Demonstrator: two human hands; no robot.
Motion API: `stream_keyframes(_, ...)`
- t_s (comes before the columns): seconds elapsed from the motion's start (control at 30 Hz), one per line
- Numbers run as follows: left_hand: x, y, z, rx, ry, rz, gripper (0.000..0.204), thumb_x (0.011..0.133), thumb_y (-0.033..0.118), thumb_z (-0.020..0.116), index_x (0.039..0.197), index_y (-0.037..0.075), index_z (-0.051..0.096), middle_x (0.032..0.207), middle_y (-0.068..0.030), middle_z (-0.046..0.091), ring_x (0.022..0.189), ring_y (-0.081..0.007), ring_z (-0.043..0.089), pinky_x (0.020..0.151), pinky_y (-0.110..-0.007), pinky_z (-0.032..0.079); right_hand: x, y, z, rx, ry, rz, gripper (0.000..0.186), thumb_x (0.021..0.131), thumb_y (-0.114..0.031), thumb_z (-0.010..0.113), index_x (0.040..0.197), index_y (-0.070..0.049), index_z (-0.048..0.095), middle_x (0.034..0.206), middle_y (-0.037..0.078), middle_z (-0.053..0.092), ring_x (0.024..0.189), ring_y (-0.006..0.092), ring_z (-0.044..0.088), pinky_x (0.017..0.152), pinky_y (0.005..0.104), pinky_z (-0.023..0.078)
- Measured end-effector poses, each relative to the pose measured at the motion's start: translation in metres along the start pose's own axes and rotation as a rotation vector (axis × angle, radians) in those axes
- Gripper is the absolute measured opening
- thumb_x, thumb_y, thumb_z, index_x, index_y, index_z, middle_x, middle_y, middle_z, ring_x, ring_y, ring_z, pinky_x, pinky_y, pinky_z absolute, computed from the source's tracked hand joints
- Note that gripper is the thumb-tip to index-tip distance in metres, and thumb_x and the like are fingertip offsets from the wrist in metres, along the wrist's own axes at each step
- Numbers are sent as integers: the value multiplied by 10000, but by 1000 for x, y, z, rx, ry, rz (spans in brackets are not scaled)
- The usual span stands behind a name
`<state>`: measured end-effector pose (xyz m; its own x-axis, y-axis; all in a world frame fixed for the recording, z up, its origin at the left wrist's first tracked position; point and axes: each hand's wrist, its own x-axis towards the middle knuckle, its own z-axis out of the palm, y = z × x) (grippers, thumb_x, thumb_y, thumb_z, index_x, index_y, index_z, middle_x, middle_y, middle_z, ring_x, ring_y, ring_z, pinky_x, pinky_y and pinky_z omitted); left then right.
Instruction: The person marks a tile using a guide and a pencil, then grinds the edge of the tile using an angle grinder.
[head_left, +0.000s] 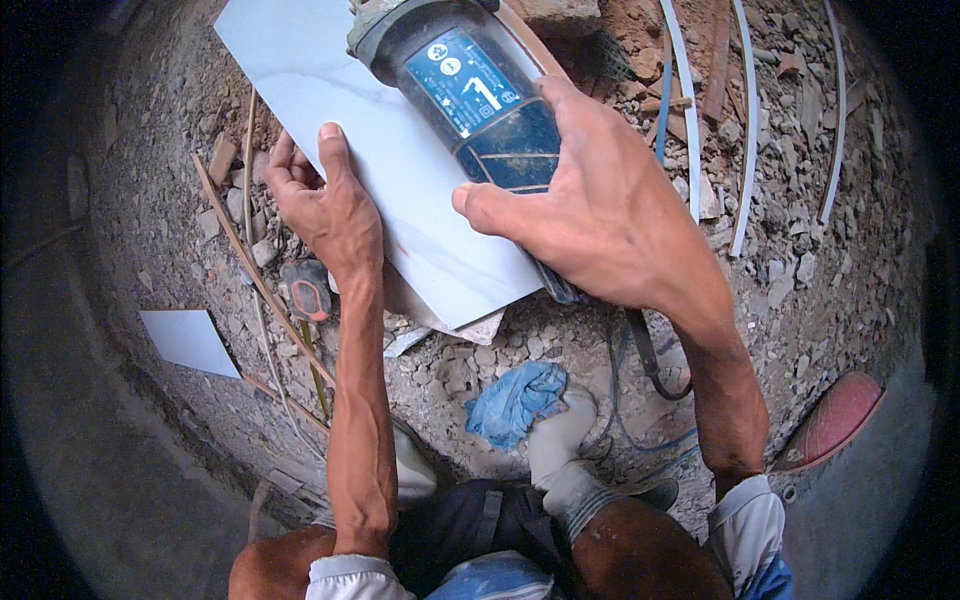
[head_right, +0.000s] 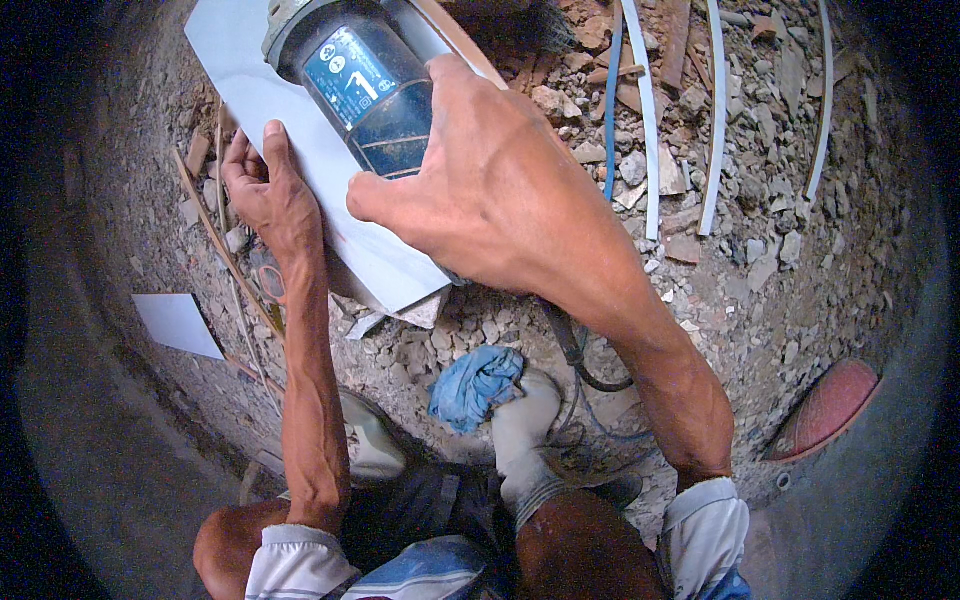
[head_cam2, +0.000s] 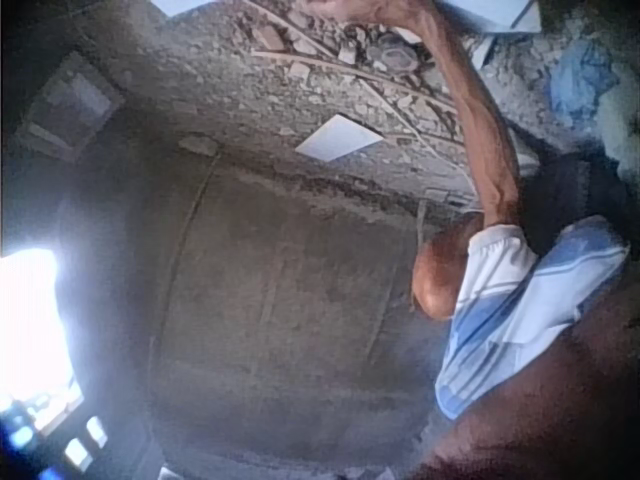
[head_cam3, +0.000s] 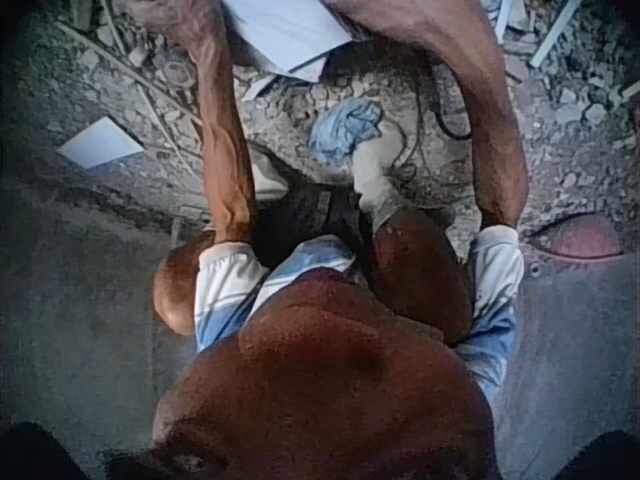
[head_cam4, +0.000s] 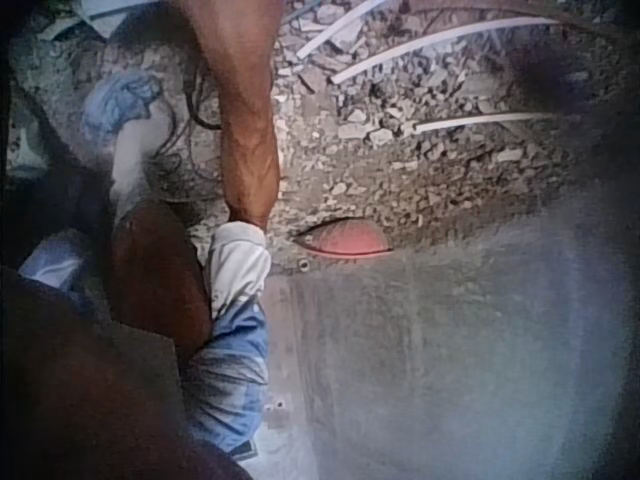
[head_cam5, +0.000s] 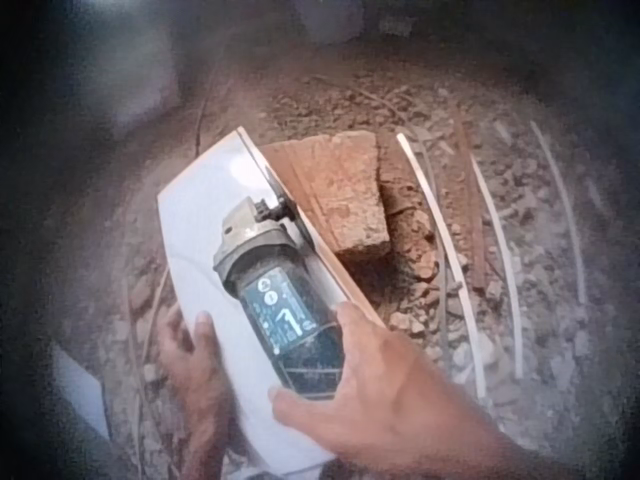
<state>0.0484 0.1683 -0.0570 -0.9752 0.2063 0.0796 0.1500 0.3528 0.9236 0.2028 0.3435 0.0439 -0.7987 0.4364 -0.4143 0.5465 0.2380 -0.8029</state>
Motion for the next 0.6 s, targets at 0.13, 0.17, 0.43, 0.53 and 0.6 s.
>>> stream_keyframes(0.13,-2,0,-1,34,-10,-7,581,1072,312,742,1406,-107,519,1137,-154,736,981,-147,693,858,-285,569,-1,0,-1,-23,-4,7,719,824,-319,876,1352,97,621,1073,213,758,936,285,742,869,396,596)
stream_keyframes(0.17,-2,0,-1,26,-10,-7,581,1072,312,743,1406,-107,518,1138,-154,734,983,-146,691,856,-284,568,-1,1,-1,-22,-7,12,717,824,-320,875,1347,101,623,1073,212,758,935,284,742,868,397,596)
stream_keyframes(0.43,2,-5,-3,27,-3,31,598,1076,323,735,1417,-113,509,1145,-155,729,985,-147,686,852,-279,563,-10,2,-2,16,-19,24,703,824,-313,878,1336,100,630,1081,204,760,954,272,740,881,391,592)
stream_keyframes(0.53,0,-2,-1,37,-19,15,590,1077,325,731,1412,-111,517,1144,-154,732,985,-147,687,860,-279,563,-14,3,-3,0,4,9,687,823,-309,879,1323,95,637,1084,212,760,965,280,741,892,394,591)
stream_keyframes(0.6,-1,-2,0,17,-18,24,585,1077,323,732,1410,-110,522,1147,-156,734,990,-147,689,867,-279,563,-15,3,-3,-9,0,21,678,822,-308,878,1315,93,641,1085,217,759,967,286,741,898,396,590)
